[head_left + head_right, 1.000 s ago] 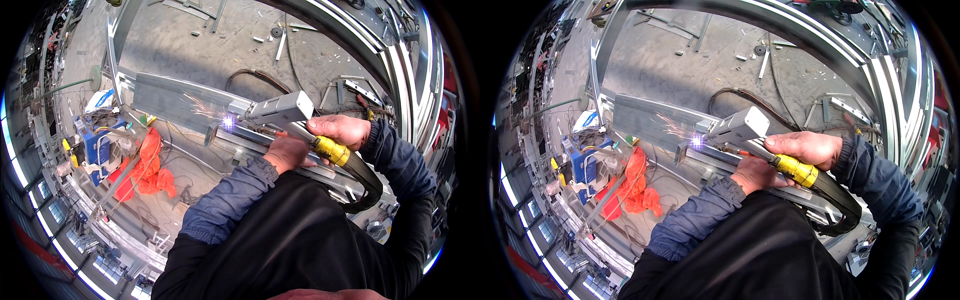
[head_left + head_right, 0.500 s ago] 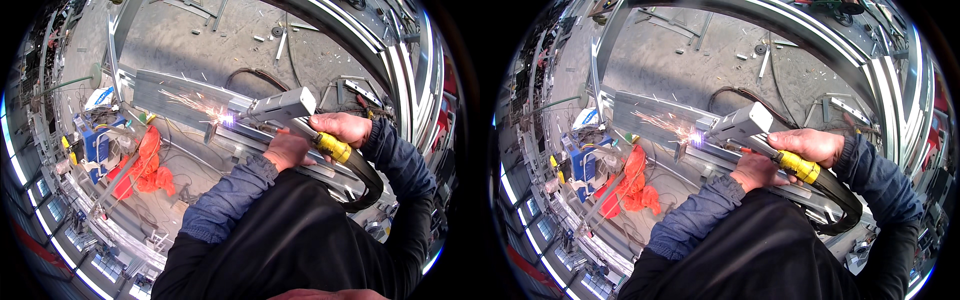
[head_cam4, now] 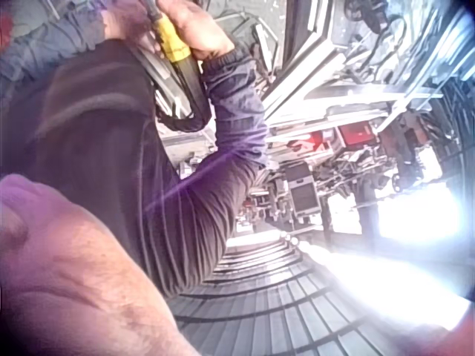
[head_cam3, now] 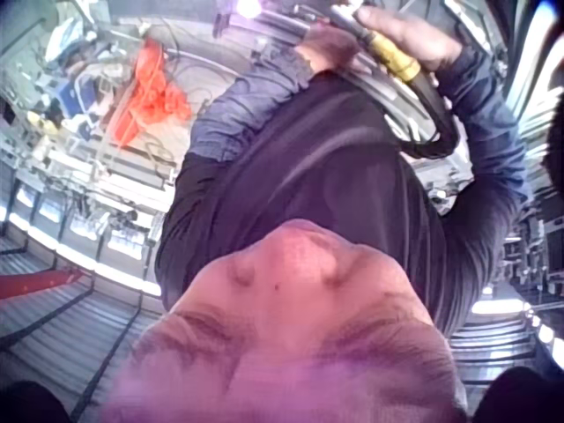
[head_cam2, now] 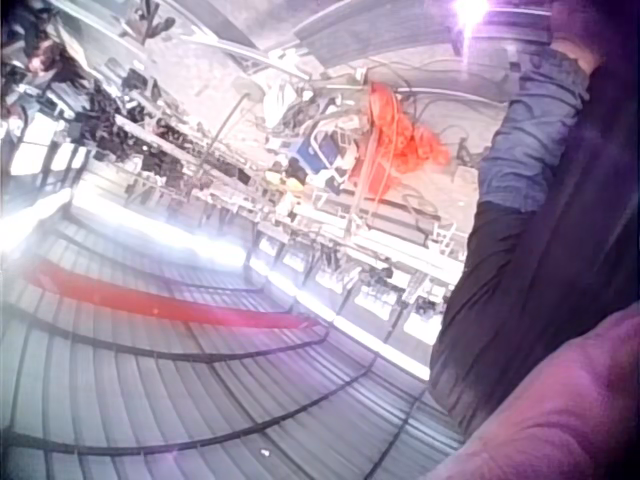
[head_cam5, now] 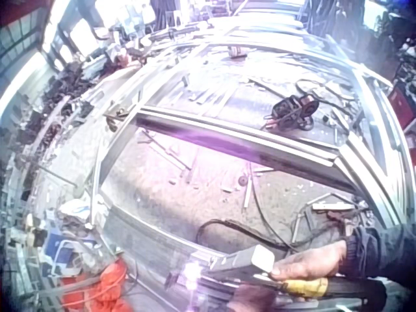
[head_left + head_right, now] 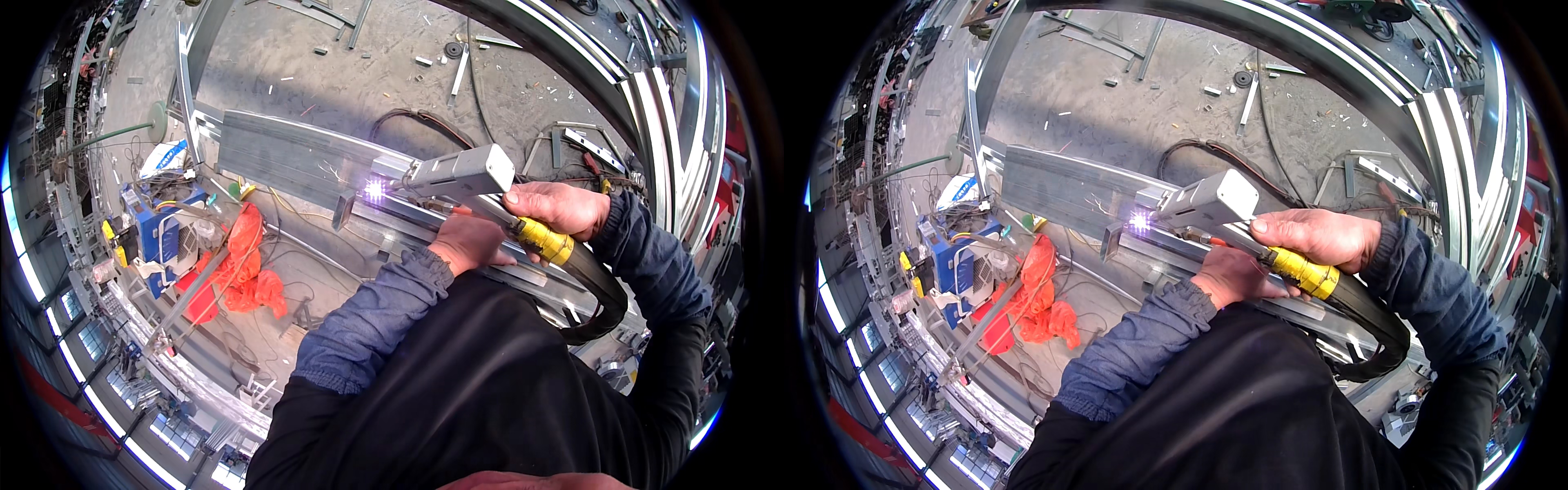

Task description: The person welds two aluminum profiles together using a handheld welding torch. They align the pieces, apply welds along the seam, and reposition the assembly to complete the joint.

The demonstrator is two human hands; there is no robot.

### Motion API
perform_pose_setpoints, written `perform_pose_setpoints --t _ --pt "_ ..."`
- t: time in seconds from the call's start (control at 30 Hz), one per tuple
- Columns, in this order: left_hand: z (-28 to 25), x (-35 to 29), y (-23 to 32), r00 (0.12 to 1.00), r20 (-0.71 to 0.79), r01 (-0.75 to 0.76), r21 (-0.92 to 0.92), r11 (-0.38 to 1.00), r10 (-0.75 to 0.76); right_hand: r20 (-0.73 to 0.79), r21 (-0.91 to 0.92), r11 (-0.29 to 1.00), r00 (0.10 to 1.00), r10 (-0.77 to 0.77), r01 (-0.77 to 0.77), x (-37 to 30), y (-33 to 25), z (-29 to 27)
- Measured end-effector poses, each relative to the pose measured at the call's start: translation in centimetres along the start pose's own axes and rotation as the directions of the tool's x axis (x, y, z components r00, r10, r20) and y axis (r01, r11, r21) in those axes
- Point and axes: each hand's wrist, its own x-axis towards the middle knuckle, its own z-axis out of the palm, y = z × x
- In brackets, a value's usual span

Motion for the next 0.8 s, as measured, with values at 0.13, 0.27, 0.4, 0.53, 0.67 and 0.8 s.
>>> perform_pose_setpoints --t 0.13,0.27,0.4,0.53,0.67,0.8 --pt "1.3 0.4 -1.0 1.0 -0.008 -0.009 -0.021 1.0 0.009 0.002 -0.037 0.999 1.0 -0.018 0.018 0.2 0.2 0.1" --pt "0.9 0.3 -0.7 1.0 0.002 -0.001 0.021 1.0 0.001 -0.01 -0.044 0.999 1.0 0.009 -0.009 -0.2 -0.3 0.3" --pt "-0.6 0.1 0.3 0.998 0.06 0.028 0.082 0.996 -0.033 -0.002 -0.033 0.999 1.0 0.0 0.0 0.0 0.1 -0.1" --pt "-1.4 -0.6 0.7 0.996 -0.068 -0.049 0.106 0.993 0.056 0.006 -0.005 1.0 1.0 0.01 -0.009 -0.1 0.2 -0.3" --pt "-1.4 -0.8 0.7 0.987 -0.137 -0.073 0.107 0.992 0.088 0.019 -0.02 1.0 1.0 0.009 -0.009 -0.2 0.1 -0.5" --pt "-1.6 -0.9 1.0 0.987 -0.138 -0.058 0.142 0.988 0.078 -0.004 -0.036 0.999 1.0 0.018 -0.018 -0.4 0.0 -0.3"
